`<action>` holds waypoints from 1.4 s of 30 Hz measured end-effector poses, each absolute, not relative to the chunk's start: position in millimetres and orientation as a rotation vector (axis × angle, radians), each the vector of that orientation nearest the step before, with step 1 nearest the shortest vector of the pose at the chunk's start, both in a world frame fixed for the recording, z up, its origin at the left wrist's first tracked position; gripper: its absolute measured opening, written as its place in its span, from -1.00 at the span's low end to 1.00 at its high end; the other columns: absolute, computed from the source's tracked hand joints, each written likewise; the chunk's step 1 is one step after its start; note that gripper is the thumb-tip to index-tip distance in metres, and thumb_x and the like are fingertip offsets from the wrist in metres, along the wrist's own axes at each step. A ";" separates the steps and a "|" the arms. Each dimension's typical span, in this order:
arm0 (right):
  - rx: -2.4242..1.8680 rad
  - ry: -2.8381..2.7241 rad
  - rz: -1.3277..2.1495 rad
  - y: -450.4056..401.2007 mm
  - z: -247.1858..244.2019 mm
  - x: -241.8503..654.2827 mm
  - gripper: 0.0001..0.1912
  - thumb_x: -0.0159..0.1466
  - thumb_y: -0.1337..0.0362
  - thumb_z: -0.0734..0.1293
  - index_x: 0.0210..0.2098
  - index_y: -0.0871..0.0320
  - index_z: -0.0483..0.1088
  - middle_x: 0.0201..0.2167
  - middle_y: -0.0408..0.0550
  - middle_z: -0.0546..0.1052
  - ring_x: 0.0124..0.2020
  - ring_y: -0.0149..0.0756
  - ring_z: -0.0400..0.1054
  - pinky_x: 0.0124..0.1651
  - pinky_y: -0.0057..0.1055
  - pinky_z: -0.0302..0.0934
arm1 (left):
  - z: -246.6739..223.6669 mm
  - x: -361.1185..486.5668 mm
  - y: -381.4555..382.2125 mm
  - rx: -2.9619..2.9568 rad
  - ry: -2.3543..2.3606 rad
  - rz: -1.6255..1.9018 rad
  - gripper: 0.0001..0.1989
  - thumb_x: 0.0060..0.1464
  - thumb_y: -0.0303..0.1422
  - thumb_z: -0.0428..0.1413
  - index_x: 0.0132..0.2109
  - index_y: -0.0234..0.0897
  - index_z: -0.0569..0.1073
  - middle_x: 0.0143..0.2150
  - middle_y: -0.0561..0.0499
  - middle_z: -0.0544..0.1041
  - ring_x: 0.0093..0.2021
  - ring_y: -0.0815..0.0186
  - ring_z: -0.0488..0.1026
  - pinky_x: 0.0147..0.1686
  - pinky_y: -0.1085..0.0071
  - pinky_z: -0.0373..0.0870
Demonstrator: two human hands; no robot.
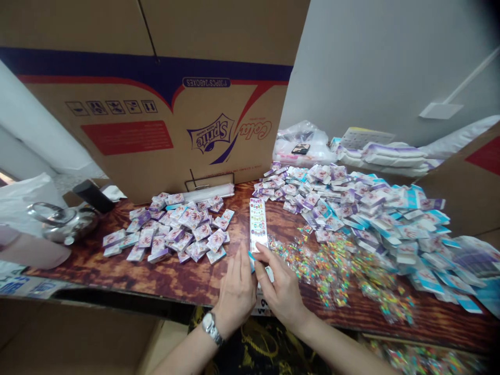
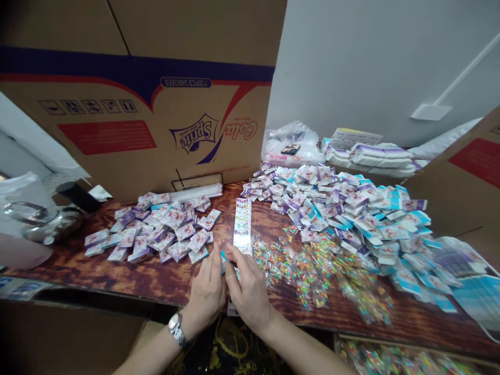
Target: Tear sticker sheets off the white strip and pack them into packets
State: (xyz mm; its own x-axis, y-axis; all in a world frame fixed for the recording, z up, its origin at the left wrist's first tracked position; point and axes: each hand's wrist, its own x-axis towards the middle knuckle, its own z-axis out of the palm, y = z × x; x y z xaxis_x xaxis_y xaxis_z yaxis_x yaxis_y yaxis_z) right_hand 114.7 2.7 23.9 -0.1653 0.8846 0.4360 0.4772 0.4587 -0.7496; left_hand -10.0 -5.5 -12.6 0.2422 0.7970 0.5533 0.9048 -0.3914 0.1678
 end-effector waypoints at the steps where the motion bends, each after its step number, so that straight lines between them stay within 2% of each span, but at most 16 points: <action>1: -1.178 -1.781 0.574 1.4 21.1 114.4 -0.61 0.31 0.35 0.16 0.14 0.08 0.18 -0.14 0.00 0.49 -0.11 -0.26 0.38 -0.03 -0.30 0.26 | -11.8 -9.6 -5.8 -2.321 -1.619 -0.863 -0.36 0.17 -0.52 -0.21 0.31 -0.59 -0.31 0.09 -0.45 0.34 0.01 0.06 0.38 -0.14 0.25 0.41; 4: -1.206 -1.738 0.584 -1.2 16.3 113.2 -0.63 0.32 0.34 0.15 0.12 0.09 0.18 -0.14 0.01 0.49 -0.12 -0.25 0.39 -0.05 -0.30 0.28 | -9.6 -8.4 -6.3 -2.305 -1.626 -0.887 -0.37 0.18 -0.50 -0.21 0.31 -0.61 -0.32 0.01 -0.45 0.39 -0.05 0.07 0.42 -0.20 0.27 0.43; 9: -1.139 -1.765 0.491 -4.5 14.7 111.7 -0.63 0.31 0.38 0.15 0.10 0.09 0.20 -0.14 0.03 0.48 -0.10 -0.23 0.38 -0.04 -0.27 0.27 | -7.6 -8.5 -7.1 -2.326 -1.597 -0.921 -0.37 0.19 -0.52 -0.22 0.32 -0.55 -0.34 0.09 -0.43 0.35 -0.01 0.07 0.39 -0.14 0.23 0.40; 14: -1.215 -1.643 0.719 -3.0 15.6 114.9 -0.67 0.30 0.32 0.18 0.06 0.13 0.23 -0.18 0.01 0.52 -0.16 -0.23 0.42 -0.07 -0.28 0.30 | -11.8 -13.2 -7.2 -2.396 -1.584 -0.932 -0.34 0.22 -0.43 -0.17 0.32 -0.53 -0.34 0.16 -0.43 0.27 0.03 0.03 0.36 -0.08 0.19 0.37; 18: -1.207 -1.609 0.791 -0.9 18.0 117.0 -0.70 0.29 0.29 0.20 0.02 0.13 0.26 -0.19 0.01 0.52 -0.17 -0.24 0.43 -0.08 -0.31 0.31 | -14.6 -14.7 -6.6 -2.411 -1.534 -0.864 -0.37 0.22 -0.45 -0.17 0.32 -0.54 -0.30 0.21 -0.42 0.21 0.14 0.00 0.26 -0.02 0.16 0.33; 21: -1.227 -1.567 0.817 -0.6 15.6 117.0 -0.72 0.29 0.26 0.21 -0.01 0.13 0.28 -0.18 0.01 0.52 -0.17 -0.24 0.43 -0.11 -0.34 0.31 | -12.6 -14.4 -6.4 -2.424 -1.553 -0.801 -0.38 0.24 -0.43 -0.18 0.32 -0.54 -0.30 0.22 -0.41 0.20 0.15 0.00 0.25 -0.07 0.20 0.36; 25: -1.260 -1.530 0.813 -0.6 8.6 116.8 -0.73 0.29 0.22 0.22 -0.04 0.12 0.31 -0.18 0.01 0.53 -0.18 -0.24 0.43 -0.12 -0.33 0.31 | -8.8 -14.7 -6.0 -2.440 -1.592 -0.726 -0.36 0.25 -0.37 -0.19 0.32 -0.51 -0.33 0.23 -0.40 0.18 0.06 0.01 0.33 -0.24 0.28 0.43; 30: -1.291 -1.506 0.849 1.3 4.5 118.2 -0.74 0.28 0.20 0.23 -0.07 0.15 0.35 -0.07 0.07 0.49 -0.13 -0.23 0.42 -0.10 -0.34 0.30 | -9.7 -17.4 -4.4 -2.473 -1.568 -0.700 -0.38 0.24 -0.38 -0.18 0.32 -0.53 -0.27 0.25 -0.39 0.16 0.10 -0.01 0.28 -0.16 0.23 0.41; 37: -1.312 -1.574 0.769 -2.4 8.5 117.3 -0.75 0.29 0.25 0.21 -0.04 0.13 0.31 -0.17 0.02 0.52 -0.17 -0.24 0.43 -0.12 -0.32 0.30 | -9.2 -17.7 -4.8 -2.487 -1.614 -0.661 -0.39 0.24 -0.40 -0.18 0.32 -0.50 -0.24 0.26 -0.35 0.15 0.07 0.01 0.30 -0.26 0.30 0.43; 42: -1.285 -1.565 0.871 -0.3 9.3 120.7 -0.75 0.28 0.24 0.22 -0.06 0.14 0.31 -0.18 0.04 0.51 -0.22 -0.25 0.43 -0.18 -0.34 0.34 | -12.4 -21.0 -5.7 -2.538 -1.579 -0.647 -0.40 0.22 -0.44 -0.19 0.32 -0.49 -0.23 0.27 -0.36 0.13 0.08 0.04 0.28 -0.22 0.29 0.43</action>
State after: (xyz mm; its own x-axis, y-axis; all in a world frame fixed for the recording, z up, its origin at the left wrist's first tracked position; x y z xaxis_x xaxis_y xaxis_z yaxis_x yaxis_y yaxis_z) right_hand 120.7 -0.3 9.3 -0.0506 0.9773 0.2055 0.3402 0.2103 -0.9165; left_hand -21.0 -5.7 -12.4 0.3783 0.8380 0.3932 0.8730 -0.4643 0.1496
